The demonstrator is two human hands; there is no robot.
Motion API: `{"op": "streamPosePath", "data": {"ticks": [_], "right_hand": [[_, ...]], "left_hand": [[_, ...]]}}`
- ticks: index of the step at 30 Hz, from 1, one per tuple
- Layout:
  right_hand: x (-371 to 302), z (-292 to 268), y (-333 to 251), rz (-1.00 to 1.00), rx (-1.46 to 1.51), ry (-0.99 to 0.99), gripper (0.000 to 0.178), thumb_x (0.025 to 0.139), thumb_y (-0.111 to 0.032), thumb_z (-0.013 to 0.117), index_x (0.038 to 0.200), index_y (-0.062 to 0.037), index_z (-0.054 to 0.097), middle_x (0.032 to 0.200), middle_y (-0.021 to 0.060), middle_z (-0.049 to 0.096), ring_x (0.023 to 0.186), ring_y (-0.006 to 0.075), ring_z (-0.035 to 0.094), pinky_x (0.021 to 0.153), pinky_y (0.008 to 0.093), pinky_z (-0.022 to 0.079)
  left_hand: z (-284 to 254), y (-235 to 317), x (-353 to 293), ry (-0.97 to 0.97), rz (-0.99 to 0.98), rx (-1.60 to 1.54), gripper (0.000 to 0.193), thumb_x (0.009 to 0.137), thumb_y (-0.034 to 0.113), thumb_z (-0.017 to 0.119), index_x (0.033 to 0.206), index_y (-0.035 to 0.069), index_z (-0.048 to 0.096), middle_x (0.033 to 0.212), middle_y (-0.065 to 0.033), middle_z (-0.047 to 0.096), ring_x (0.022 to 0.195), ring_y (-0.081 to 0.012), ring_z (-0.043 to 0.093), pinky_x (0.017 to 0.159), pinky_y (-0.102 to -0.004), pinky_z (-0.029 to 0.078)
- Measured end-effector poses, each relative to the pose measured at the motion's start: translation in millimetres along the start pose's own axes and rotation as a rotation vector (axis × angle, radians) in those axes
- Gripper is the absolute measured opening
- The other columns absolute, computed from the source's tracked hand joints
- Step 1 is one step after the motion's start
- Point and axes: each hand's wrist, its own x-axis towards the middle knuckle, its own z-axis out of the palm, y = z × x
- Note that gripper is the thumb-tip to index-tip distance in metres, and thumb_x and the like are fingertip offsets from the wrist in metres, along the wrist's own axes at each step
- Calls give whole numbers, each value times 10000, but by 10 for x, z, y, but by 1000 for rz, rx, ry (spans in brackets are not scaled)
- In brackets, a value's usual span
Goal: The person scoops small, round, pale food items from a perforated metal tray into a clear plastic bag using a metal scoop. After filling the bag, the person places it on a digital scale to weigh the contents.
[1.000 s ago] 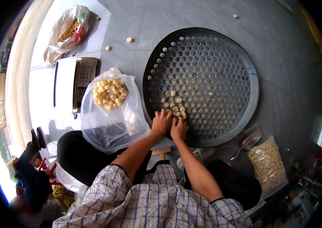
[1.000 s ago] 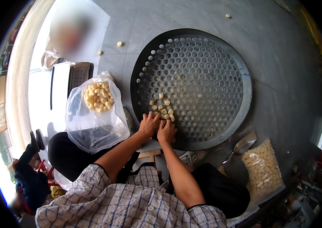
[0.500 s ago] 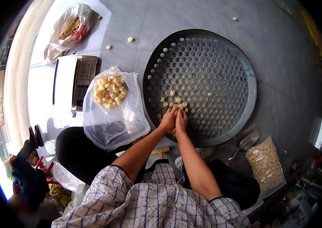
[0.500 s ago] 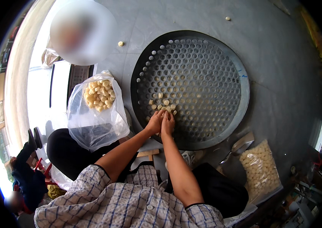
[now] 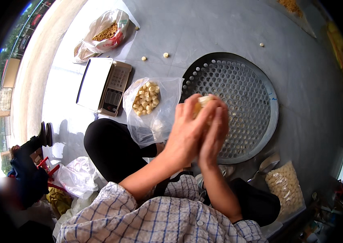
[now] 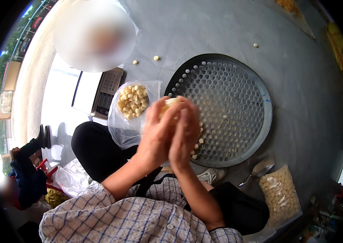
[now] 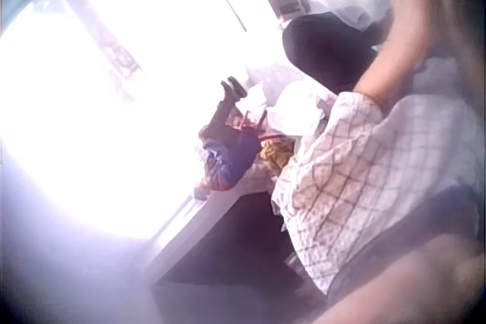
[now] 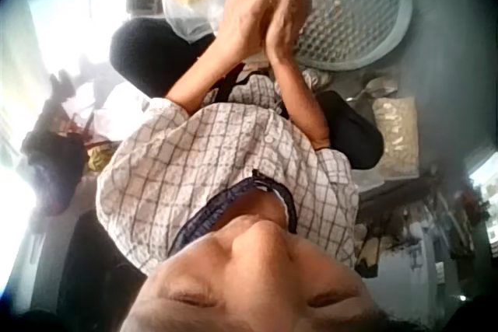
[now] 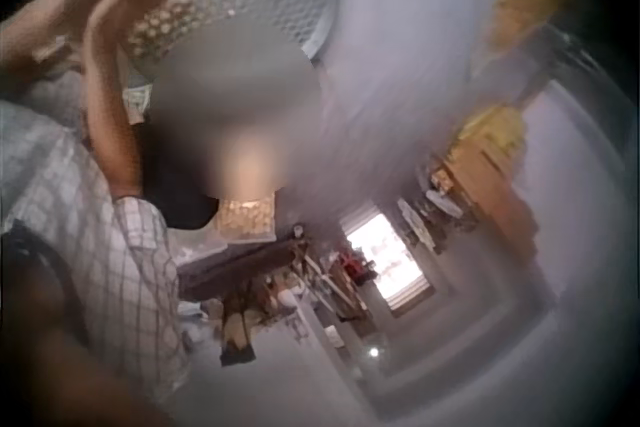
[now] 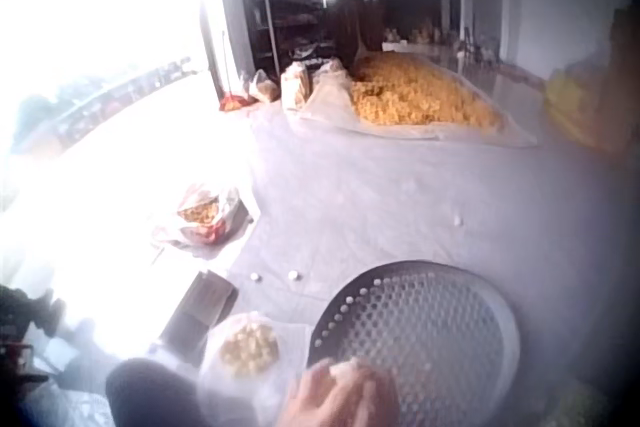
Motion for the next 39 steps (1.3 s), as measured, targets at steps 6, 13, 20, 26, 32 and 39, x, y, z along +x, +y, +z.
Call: {"op": "streamPosePath", "data": {"ticks": [6, 13, 20, 26, 32, 39], "right_hand": [[39, 202, 295, -43, -213, -345, 365, 932, -185, 413, 1232, 24, 407, 1227, 208, 458, 1144, 311, 455, 958, 369, 355], [327, -977, 1847, 339, -472, -62, 369, 860, -121, 534, 1209, -22, 462, 1224, 167, 484, 1086, 286, 510, 876, 381, 433], [-120, -1471, 2458, 396, -1044, -427, 625, 748, 74, 567, 1311, -74, 339, 1405, 126, 250, 1297, 319, 239, 1020, 411, 312], [-22, -1325, 2587, 175, -1108, -676, 740, 639, 54, 667, 1292, -64, 338, 1332, 153, 310, 1246, 348, 289, 984, 400, 350], [-161, -1240, 2639, 187, -1154, -633, 693, 583, -47, 765, 1180, -71, 415, 1060, 120, 414, 1018, 332, 431, 839, 407, 416], [-599, -1426, 2546, 421, -1156, -704, 476, 708, -220, 709, 1109, -90, 487, 1028, 119, 472, 1028, 311, 463, 826, 396, 418]], "left_hand": [[-417, -435, -241, -6, -247, 548, 743, 606, -134, 537, 1292, 108, 381, 1273, -269, 332, 1069, -433, 456, 735, -374, 504], [516, -71, -487, -450, -88, 134, 351, 623, -50, 533, 963, 35, 516, 870, -107, 532, 833, -277, 569, 650, -351, 495], [2268, -1443, -968, -589, -199, 648, 779, 680, 104, 652, 1339, -4, 253, 1368, -276, 200, 1241, -428, 268, 835, -512, 439], [2319, -1973, -423, -513, -272, 479, 844, 662, -49, 568, 1392, 137, 186, 1453, -171, 63, 1305, -456, 117, 941, -607, 292], [2322, -2245, -466, -677, -177, 404, 760, 594, -13, 654, 1282, 172, 389, 1398, -141, 197, 1236, -423, 255, 853, -537, 419], [2168, -2072, -781, -874, -163, 384, 604, 608, 113, 717, 1136, 227, 448, 1170, -87, 360, 1073, -330, 391, 717, -426, 464]]}}
